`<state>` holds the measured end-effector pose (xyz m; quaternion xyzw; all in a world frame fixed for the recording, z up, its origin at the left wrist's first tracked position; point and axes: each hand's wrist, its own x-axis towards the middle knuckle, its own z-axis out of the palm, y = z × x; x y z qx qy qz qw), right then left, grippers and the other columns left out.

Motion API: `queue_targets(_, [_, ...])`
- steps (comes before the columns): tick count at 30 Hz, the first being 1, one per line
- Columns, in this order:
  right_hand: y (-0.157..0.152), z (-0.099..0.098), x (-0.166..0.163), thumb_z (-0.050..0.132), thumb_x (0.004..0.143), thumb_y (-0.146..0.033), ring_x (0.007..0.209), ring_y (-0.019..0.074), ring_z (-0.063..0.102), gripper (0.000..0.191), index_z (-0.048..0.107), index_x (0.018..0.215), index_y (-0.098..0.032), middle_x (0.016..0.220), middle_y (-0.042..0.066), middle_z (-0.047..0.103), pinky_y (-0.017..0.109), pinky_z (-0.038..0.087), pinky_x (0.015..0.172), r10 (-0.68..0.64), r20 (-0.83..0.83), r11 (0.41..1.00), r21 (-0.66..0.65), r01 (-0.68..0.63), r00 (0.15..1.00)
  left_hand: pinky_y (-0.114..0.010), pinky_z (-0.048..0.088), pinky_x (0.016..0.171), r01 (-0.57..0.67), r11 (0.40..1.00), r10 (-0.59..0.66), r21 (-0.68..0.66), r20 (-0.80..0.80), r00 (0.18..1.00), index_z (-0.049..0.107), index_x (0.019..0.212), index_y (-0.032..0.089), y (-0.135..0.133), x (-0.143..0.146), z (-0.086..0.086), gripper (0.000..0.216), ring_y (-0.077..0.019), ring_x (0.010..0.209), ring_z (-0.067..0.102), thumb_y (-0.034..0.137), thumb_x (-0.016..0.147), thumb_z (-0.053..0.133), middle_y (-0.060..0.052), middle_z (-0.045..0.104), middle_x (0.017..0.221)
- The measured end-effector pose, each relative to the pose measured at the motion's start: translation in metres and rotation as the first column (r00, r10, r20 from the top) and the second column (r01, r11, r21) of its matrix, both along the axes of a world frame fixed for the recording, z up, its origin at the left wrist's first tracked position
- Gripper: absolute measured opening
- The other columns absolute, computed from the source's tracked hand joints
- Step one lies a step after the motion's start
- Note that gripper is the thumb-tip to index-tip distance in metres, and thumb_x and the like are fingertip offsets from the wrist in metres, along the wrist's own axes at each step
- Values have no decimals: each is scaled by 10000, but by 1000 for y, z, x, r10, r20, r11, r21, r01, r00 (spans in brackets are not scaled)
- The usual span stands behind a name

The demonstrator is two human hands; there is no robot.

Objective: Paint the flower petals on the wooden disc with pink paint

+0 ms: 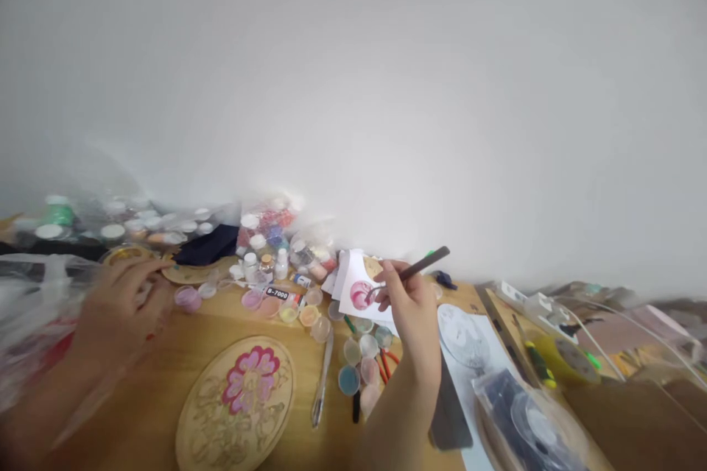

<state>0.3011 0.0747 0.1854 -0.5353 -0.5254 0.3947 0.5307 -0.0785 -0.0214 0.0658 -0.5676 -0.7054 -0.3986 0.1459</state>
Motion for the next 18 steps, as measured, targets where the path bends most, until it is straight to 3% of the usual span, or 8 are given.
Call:
queue_targets(3, [-3,2,1,886,623,-634,458,138,590,537,760,846,-162,700,46,726,276,496,407,-2,17,1000,18,2,1000,-489,542,1101,78,994,-80,78,26,996,674,1158,202,35,21,27,348,-320,1174,687,307,972,400,-146,717,1216])
queue_targets(6, [-6,3,4,876,644,-641,458,138,586,520,770,825,-165,705,55,737,280,500,411,-12,38,999,43,11,999,-471,493,1185,175,983,-174,54,-29,984,672,1303,178,72,34,48,471,-316,1329,633,252,927,399,-153,678,1399])
queue_targets(11, [-6,4,6,910,616,-592,468,134,583,478,776,798,-171,692,50,741,271,501,422,-24,18,999,42,24,1000,-522,391,1268,318,929,-341,-188,-108,934,573,1511,147,119,37,71,668,-329,1523,479,214,858,453,-146,567,1601])
queue_targets(14, [-6,5,4,902,605,-580,462,130,577,476,773,803,-167,689,48,739,269,493,417,-28,2,999,23,28,1000,-559,400,1242,284,923,-317,-258,-95,944,640,1444,142,131,35,77,649,-355,1490,509,175,814,486,-166,646,1507])
queue_targets(18, [-7,5,-2,870,644,-543,468,119,584,434,762,827,-165,702,40,740,262,497,438,-6,8,1000,18,6,1000,-557,409,1210,293,909,-352,-296,-172,920,757,1246,199,128,34,70,497,-352,1420,561,161,824,496,-139,748,1319])
